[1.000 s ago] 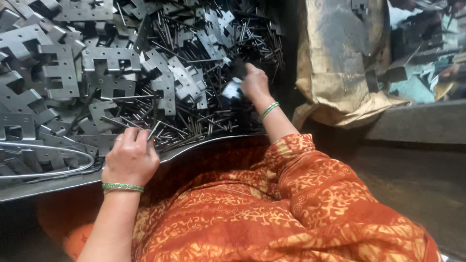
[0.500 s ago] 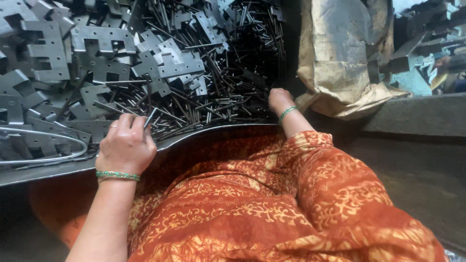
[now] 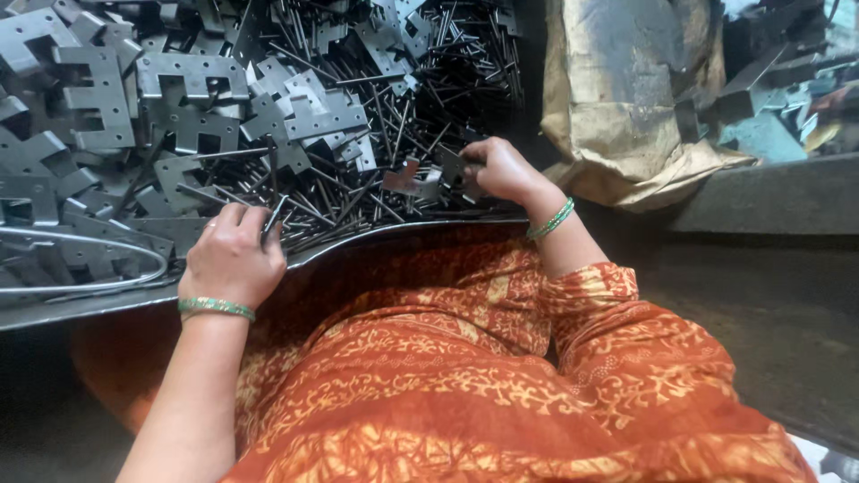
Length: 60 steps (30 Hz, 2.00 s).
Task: The person sits on the floor and sorts small metal brackets and rods from a mixed pile in a metal bin, separating the brackets into a burlap sack while leaving the rods in the bin. The hands repeatedly pick, inspect, and transfer the parts by hand.
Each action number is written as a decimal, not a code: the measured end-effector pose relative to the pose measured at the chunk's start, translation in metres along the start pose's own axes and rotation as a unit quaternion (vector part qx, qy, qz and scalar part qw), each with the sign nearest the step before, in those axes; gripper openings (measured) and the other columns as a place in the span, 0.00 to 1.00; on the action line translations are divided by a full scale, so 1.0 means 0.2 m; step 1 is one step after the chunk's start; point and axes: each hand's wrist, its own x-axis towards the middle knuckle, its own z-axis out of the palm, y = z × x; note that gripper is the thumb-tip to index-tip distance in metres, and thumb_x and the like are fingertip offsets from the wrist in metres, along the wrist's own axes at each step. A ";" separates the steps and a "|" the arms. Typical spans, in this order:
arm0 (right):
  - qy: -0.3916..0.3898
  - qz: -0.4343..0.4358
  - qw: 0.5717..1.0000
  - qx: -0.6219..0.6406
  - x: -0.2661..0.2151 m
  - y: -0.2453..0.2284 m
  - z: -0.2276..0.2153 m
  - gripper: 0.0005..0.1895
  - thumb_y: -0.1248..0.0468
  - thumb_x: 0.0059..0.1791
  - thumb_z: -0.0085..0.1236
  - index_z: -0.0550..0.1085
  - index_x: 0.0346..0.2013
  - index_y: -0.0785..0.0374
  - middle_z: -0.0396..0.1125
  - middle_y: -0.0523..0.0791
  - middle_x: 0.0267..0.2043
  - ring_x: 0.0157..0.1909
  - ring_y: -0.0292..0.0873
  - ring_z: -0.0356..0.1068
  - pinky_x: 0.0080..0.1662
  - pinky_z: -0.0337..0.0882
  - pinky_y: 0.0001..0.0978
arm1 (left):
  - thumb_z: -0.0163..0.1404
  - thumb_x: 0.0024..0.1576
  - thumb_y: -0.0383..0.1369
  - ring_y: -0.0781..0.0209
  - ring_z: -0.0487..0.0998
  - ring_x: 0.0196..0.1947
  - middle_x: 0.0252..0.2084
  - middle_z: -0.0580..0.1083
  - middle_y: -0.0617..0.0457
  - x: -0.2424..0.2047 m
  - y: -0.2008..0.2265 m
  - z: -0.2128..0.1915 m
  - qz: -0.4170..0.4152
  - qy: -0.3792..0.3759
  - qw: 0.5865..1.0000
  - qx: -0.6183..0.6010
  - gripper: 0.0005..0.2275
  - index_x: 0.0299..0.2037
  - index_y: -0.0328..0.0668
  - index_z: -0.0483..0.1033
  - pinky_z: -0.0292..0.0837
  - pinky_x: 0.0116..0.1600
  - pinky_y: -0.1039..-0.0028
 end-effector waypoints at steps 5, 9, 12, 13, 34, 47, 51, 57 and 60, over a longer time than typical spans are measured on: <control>0.060 -0.085 0.994 -0.009 -0.02 -0.17 0.02 0.12 0.67 0.48 0.61 0.79 0.45 0.68 0.75 0.57 0.39 0.42 0.54 0.76 0.45 0.73 0.40 | 0.54 0.58 0.35 0.42 0.79 0.45 0.46 0.76 0.47 0.02 -0.03 0.00 0.010 0.013 1.000 -0.009 0.08 0.43 0.43 0.79 0.76 0.47 0.55; 0.065 -0.103 0.977 0.175 -0.08 -0.17 0.05 0.10 0.68 0.51 0.56 0.77 0.46 0.67 0.75 0.56 0.37 0.37 0.54 0.76 0.40 0.75 0.38 | 0.54 0.59 0.34 0.40 0.78 0.44 0.46 0.76 0.46 0.02 -0.05 0.04 0.036 0.018 0.998 -0.042 0.08 0.45 0.43 0.80 0.75 0.47 0.54; 0.143 -0.129 0.958 0.214 -0.08 -0.20 0.12 0.10 0.68 0.53 0.54 0.76 0.47 0.67 0.76 0.55 0.35 0.34 0.54 0.78 0.38 0.75 0.39 | 0.53 0.61 0.36 0.40 0.79 0.44 0.44 0.77 0.45 0.02 -0.08 -0.01 0.006 0.031 0.996 -0.082 0.08 0.44 0.43 0.80 0.75 0.47 0.57; 0.186 -0.148 0.952 0.193 -0.08 -0.20 0.15 0.09 0.69 0.53 0.54 0.75 0.48 0.67 0.76 0.54 0.35 0.34 0.54 0.79 0.38 0.75 0.39 | 0.53 0.61 0.36 0.43 0.80 0.42 0.42 0.78 0.45 0.02 -0.09 -0.03 -0.031 0.042 0.988 -0.147 0.09 0.44 0.40 0.80 0.76 0.47 0.58; 0.405 -0.164 0.877 0.199 -0.04 -0.02 0.50 0.10 0.67 0.50 0.60 0.76 0.45 0.69 0.75 0.56 0.37 0.37 0.53 0.78 0.40 0.76 0.39 | 0.59 0.51 0.28 0.38 0.80 0.52 0.48 0.78 0.35 0.51 0.37 0.56 -0.048 -0.150 0.982 0.104 0.19 0.53 0.40 0.72 0.77 0.55 0.57; 0.024 -0.010 0.629 0.777 -0.01 -0.04 0.39 0.16 0.75 0.53 0.47 0.67 0.56 0.71 0.73 0.53 0.48 0.47 0.51 0.77 0.50 0.79 0.44 | 0.53 0.65 0.25 0.54 0.75 0.44 0.46 0.78 0.45 0.24 0.06 0.38 -0.176 0.006 0.692 -0.700 0.09 0.54 0.35 0.79 0.70 0.50 0.66; 0.067 -0.163 0.760 0.626 -0.13 -0.44 0.33 0.18 0.76 0.55 0.47 0.66 0.60 0.73 0.71 0.55 0.54 0.53 0.50 0.75 0.55 0.77 0.42 | 0.43 0.56 0.25 0.52 0.81 0.48 0.49 0.81 0.48 0.17 0.18 0.28 -0.205 -0.052 0.503 -0.838 0.17 0.55 0.37 0.72 0.75 0.56 0.63; 0.185 -0.397 0.894 0.097 -0.33 -0.77 0.39 0.24 0.73 0.52 0.55 0.66 0.64 0.70 0.70 0.59 0.58 0.58 0.56 0.72 0.57 0.73 0.44 | 0.41 0.64 0.60 0.51 0.79 0.43 0.41 0.76 0.45 0.19 0.42 0.48 -0.289 -0.041 0.489 -0.822 0.31 0.50 0.32 0.69 0.75 0.48 0.60; 0.108 -0.283 0.904 0.303 -0.29 -0.78 0.33 0.25 0.74 0.52 0.51 0.66 0.66 0.69 0.71 0.56 0.54 0.50 0.52 0.73 0.52 0.76 0.43 | 0.59 0.55 0.48 0.56 0.77 0.49 0.48 0.75 0.49 0.26 0.41 0.40 -0.175 0.040 0.688 -0.703 0.26 0.56 0.41 0.66 0.75 0.56 0.62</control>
